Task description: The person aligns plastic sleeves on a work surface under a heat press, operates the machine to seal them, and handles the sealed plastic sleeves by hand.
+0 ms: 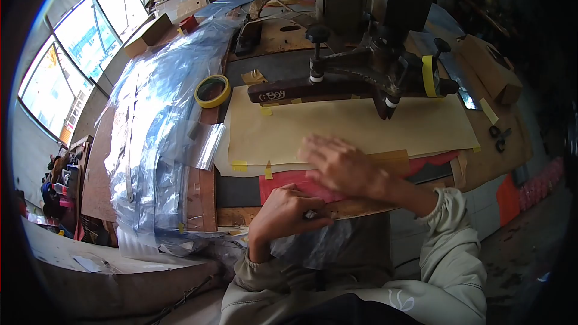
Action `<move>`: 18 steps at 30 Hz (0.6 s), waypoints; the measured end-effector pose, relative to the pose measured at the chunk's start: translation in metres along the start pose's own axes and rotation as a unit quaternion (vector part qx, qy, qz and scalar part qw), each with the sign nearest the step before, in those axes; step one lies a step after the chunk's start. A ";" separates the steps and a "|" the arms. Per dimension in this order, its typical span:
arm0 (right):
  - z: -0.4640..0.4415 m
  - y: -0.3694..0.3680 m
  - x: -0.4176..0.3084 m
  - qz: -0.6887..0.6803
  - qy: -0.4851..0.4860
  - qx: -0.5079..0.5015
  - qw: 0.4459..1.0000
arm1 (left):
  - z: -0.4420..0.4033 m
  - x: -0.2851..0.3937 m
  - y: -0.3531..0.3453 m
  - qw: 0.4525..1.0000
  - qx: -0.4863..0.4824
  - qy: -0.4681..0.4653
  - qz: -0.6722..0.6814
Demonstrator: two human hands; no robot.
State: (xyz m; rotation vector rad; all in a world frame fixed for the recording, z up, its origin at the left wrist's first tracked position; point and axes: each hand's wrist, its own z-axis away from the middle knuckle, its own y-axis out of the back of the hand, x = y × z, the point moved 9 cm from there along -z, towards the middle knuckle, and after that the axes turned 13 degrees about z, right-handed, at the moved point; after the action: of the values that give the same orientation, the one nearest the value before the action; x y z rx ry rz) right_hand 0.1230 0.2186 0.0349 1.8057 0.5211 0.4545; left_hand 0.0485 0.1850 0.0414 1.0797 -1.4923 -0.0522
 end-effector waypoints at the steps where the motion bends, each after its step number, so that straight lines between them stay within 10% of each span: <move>1: 0.004 0.008 -0.018 -0.019 0.055 -0.005 0.998 | 0.000 0.000 0.001 1.000 0.003 -0.006 0.009; 7: -0.026 0.055 -0.035 -0.030 0.096 -0.111 0.989 | 0.001 0.001 0.000 0.999 0.017 -0.039 0.020; 10: -0.081 0.085 -0.020 0.042 0.111 0.125 0.985 | 0.001 0.000 -0.003 1.000 -0.009 -0.022 0.000; 18: -0.248 -0.049 0.119 0.188 -0.166 -0.269 0.930 | 0.001 -0.001 -0.004 0.999 -0.020 -0.017 -0.027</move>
State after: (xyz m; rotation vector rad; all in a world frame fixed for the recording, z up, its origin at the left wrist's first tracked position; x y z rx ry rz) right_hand 0.0792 0.4934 0.0628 1.3976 -0.1855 0.4806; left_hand 0.0494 0.1830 0.0382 1.0920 -1.4862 -0.1369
